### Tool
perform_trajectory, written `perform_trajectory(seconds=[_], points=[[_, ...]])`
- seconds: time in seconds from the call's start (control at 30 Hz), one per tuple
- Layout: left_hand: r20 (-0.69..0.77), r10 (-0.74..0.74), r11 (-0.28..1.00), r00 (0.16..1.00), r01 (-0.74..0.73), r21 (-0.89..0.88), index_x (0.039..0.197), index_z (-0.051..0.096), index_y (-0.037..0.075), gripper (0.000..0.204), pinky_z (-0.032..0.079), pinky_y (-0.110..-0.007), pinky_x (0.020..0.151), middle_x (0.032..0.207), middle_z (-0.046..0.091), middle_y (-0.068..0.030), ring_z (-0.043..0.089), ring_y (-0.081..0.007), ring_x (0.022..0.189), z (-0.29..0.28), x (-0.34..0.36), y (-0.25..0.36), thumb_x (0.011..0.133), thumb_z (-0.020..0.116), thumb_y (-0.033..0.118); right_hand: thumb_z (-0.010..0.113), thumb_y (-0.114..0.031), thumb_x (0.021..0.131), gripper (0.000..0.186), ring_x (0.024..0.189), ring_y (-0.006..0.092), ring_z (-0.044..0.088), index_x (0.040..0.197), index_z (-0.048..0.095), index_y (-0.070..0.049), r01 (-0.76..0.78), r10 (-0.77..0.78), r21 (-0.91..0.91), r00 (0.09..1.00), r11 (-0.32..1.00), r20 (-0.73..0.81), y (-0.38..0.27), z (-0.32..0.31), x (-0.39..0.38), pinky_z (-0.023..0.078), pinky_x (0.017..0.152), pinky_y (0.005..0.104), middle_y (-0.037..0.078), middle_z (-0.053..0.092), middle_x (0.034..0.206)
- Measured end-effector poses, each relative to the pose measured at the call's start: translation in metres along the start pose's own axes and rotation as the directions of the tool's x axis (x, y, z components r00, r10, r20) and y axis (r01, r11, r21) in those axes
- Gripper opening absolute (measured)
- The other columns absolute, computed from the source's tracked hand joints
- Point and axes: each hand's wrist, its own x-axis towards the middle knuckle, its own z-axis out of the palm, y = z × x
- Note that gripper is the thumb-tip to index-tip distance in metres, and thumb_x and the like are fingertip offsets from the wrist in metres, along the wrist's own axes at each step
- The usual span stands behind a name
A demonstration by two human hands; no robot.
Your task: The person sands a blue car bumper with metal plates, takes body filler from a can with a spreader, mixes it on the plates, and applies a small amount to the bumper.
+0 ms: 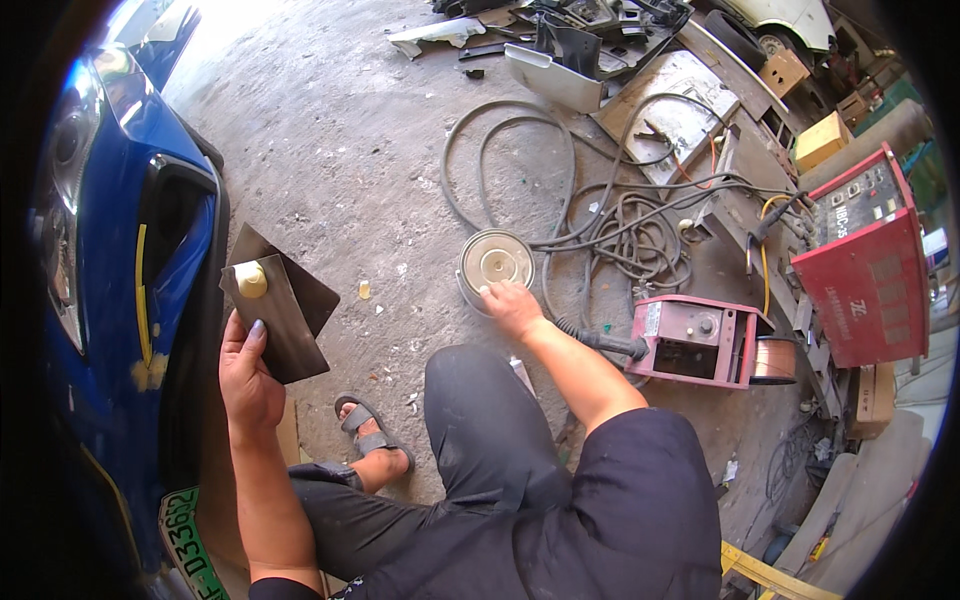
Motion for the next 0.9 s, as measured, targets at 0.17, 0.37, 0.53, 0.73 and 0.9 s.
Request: perform_trajectory(seconds=[0.17, 0.37, 0.53, 0.73, 0.9], points=[[-0.033, -0.004, 1.0, 0.999, 0.004, -0.017, 0.128, 0.05, -0.002, 0.036, 0.042, -0.031, 0.098, 0.12, 0.06, -0.0107, 0.057, -0.0173, 0.109, 0.0, 0.001, 0.001, 0.092, 0.049, 0.0, 0.059, -0.017, 0.08, 0.026, 0.085, 0.0263, 0.059, 0.104, 0.058, -0.007, -0.092, 0.09, 0.087, 0.996, 0.992, 0.027, 0.001, 0.001, -0.002, 0.047, 0.071, 0.038, 0.008, 0.058, 0.088], [-0.027, 0.01, 0.997, 1.0, -0.008, 0.07, 0.129, 0.049, -0.002, 0.036, 0.039, -0.03, 0.102, 0.125, 0.058, -0.0116, 0.055, -0.0183, 0.114, -0.014, 0.009, -0.013, 0.093, 0.047, 0.0, 0.056, -0.026, 0.091, 0.02, 0.081, 0.0412, 0.062, 0.097, 0.058, -0.007, -0.618, 0.632, 0.451, 0.762, 0.644, 0.143, 0.006, -0.005, -0.034, 0.048, 0.069, 0.049, 0.02, 0.064, 0.08], [-0.048, -0.058, 0.993, 0.997, 0.063, 0.097, 0.13, 0.048, -0.003, 0.037, 0.039, -0.03, 0.102, 0.126, 0.057, -0.0116, 0.055, -0.0168, 0.114, -0.016, 0.014, -0.025, 0.093, 0.048, 0.0, 0.064, -0.023, 0.083, 0.038, 0.1, 0.0418, 0.058, 0.112, 0.045, -0.006, -0.867, 0.734, 0.265, 0.497, 0.421, 0.462, -0.029, 0.064, -0.147, 0.047, 0.082, 0.0502, 0.022, 0.06, 0.104], [-0.05, -0.129, 0.979, 0.99, 0.136, 0.154, 0.13, 0.048, -0.004, 0.037, 0.039, -0.03, 0.101, 0.124, 0.058, -0.011, 0.055, -0.0163, 0.113, -0.017, 0.027, -0.043, 0.093, 0.048, 0.0, 0.073, -0.027, 0.076, 0.052, 0.113, 0.0371, 0.049, 0.113, 0.046, -0.003, -0.939, 0.771, 0.057, 0.313, 0.34, 0.555, -0.071, 0.092, -0.167, 0.043, 0.094, 0.0467, 0.019, 0.052, 0.119], [-0.115, -0.093, 0.97, 0.989, 0.116, 0.215, 0.128, 0.049, -0.005, 0.037, 0.04, -0.03, 0.099, 0.121, 0.059, -0.0112, 0.055, -0.0158, 0.11, -0.015, 0.02, -0.041, 0.091, 0.051, 0.0, 0.076, -0.028, 0.074, 0.054, 0.106, 0.0375, 0.052, 0.111, 0.046, -0.003, -0.923, 0.795, 0.075, 0.364, 0.377, 0.486, -0.075, 0.097, -0.144, 0.045, 0.088, 0.0455, 0.02, 0.053, 0.112]])
